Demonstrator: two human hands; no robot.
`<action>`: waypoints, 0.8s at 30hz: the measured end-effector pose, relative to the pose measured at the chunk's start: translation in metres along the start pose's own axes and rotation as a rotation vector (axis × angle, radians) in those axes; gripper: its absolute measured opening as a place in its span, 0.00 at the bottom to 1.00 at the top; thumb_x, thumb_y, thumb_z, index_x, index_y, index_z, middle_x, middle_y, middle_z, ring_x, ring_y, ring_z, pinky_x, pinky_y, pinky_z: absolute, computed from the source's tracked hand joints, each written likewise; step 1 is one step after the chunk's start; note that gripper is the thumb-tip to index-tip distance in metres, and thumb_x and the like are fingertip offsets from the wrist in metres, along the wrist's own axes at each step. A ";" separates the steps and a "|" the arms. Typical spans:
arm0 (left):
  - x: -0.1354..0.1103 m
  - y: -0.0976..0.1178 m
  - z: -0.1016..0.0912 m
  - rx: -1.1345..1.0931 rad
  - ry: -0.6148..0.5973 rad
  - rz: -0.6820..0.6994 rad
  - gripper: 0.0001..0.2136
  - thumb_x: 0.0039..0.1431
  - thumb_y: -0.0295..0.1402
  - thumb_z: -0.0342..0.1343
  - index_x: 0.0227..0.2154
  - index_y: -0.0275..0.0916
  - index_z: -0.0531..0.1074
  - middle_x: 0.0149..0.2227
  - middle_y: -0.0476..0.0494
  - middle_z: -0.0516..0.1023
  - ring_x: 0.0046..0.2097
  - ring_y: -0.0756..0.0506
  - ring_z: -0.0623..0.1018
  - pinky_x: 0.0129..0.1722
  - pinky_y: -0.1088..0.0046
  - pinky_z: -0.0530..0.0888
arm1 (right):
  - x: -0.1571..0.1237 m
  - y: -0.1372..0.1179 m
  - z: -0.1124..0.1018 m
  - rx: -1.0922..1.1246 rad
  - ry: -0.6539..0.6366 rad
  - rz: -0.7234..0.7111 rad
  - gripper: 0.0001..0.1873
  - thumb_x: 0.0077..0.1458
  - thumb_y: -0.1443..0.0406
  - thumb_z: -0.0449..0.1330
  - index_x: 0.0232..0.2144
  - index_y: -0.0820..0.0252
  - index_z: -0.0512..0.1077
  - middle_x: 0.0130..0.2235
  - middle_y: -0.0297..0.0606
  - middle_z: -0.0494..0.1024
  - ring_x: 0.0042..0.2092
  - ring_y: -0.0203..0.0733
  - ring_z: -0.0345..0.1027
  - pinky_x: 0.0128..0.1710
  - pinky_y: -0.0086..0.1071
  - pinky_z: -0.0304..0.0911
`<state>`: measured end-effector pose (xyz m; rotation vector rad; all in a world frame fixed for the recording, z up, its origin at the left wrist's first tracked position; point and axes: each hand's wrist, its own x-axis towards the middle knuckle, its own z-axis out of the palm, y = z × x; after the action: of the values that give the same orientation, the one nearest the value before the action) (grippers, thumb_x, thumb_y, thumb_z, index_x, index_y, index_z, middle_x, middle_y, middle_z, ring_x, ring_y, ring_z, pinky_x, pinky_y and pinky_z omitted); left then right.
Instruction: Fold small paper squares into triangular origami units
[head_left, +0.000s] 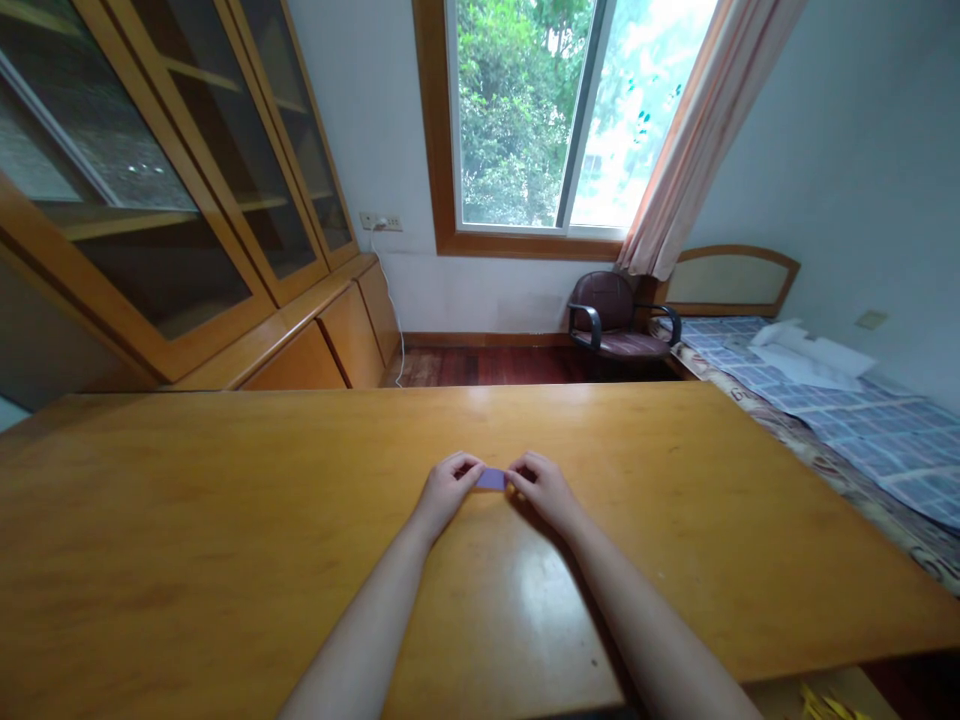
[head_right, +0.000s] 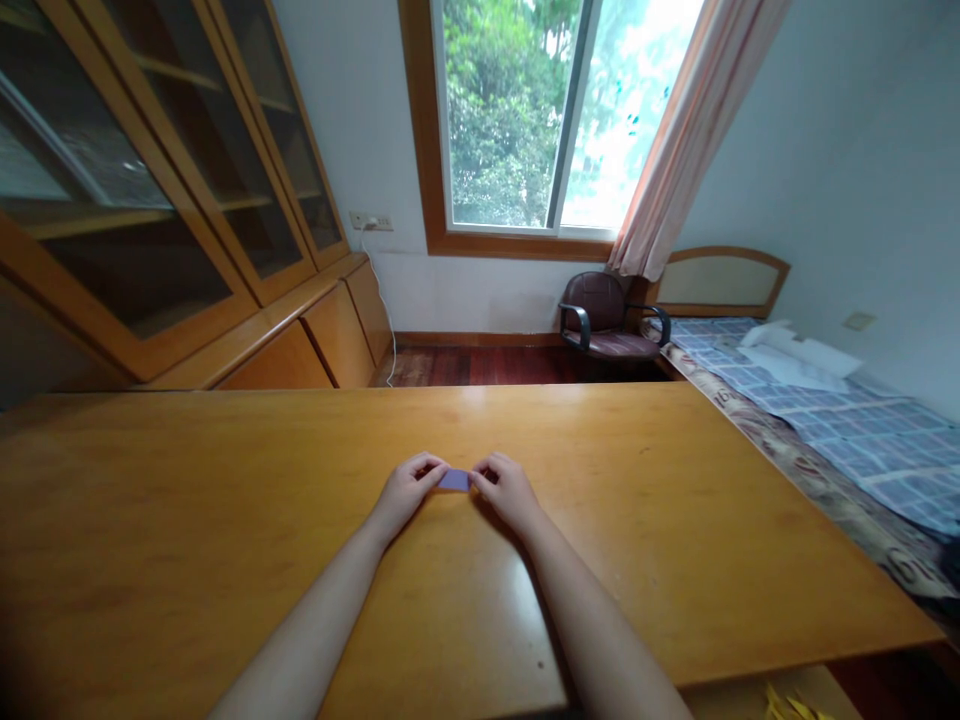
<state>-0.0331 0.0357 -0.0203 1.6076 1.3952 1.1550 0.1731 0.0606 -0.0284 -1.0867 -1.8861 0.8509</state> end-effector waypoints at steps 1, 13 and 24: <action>0.000 0.000 0.000 -0.001 0.000 0.002 0.12 0.59 0.40 0.55 0.29 0.38 0.76 0.32 0.46 0.78 0.37 0.45 0.76 0.39 0.72 0.71 | 0.000 0.000 0.000 -0.001 0.001 0.000 0.06 0.56 0.67 0.62 0.27 0.60 0.75 0.29 0.35 0.74 0.33 0.39 0.67 0.34 0.30 0.60; 0.001 -0.002 0.000 -0.026 -0.003 0.010 0.11 0.59 0.40 0.56 0.29 0.37 0.76 0.31 0.46 0.77 0.36 0.45 0.76 0.39 0.72 0.70 | 0.000 -0.002 -0.001 -0.009 0.007 0.015 0.06 0.56 0.67 0.62 0.27 0.60 0.75 0.29 0.35 0.74 0.33 0.39 0.67 0.34 0.30 0.60; 0.001 0.001 -0.001 -0.014 -0.029 -0.002 0.11 0.58 0.40 0.56 0.29 0.38 0.76 0.31 0.45 0.77 0.37 0.45 0.76 0.39 0.72 0.70 | -0.001 -0.002 -0.003 0.013 0.005 0.014 0.06 0.56 0.66 0.62 0.27 0.60 0.75 0.29 0.35 0.75 0.33 0.39 0.68 0.34 0.30 0.60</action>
<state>-0.0331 0.0366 -0.0188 1.6069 1.3666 1.1333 0.1748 0.0594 -0.0257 -1.0943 -1.8687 0.8665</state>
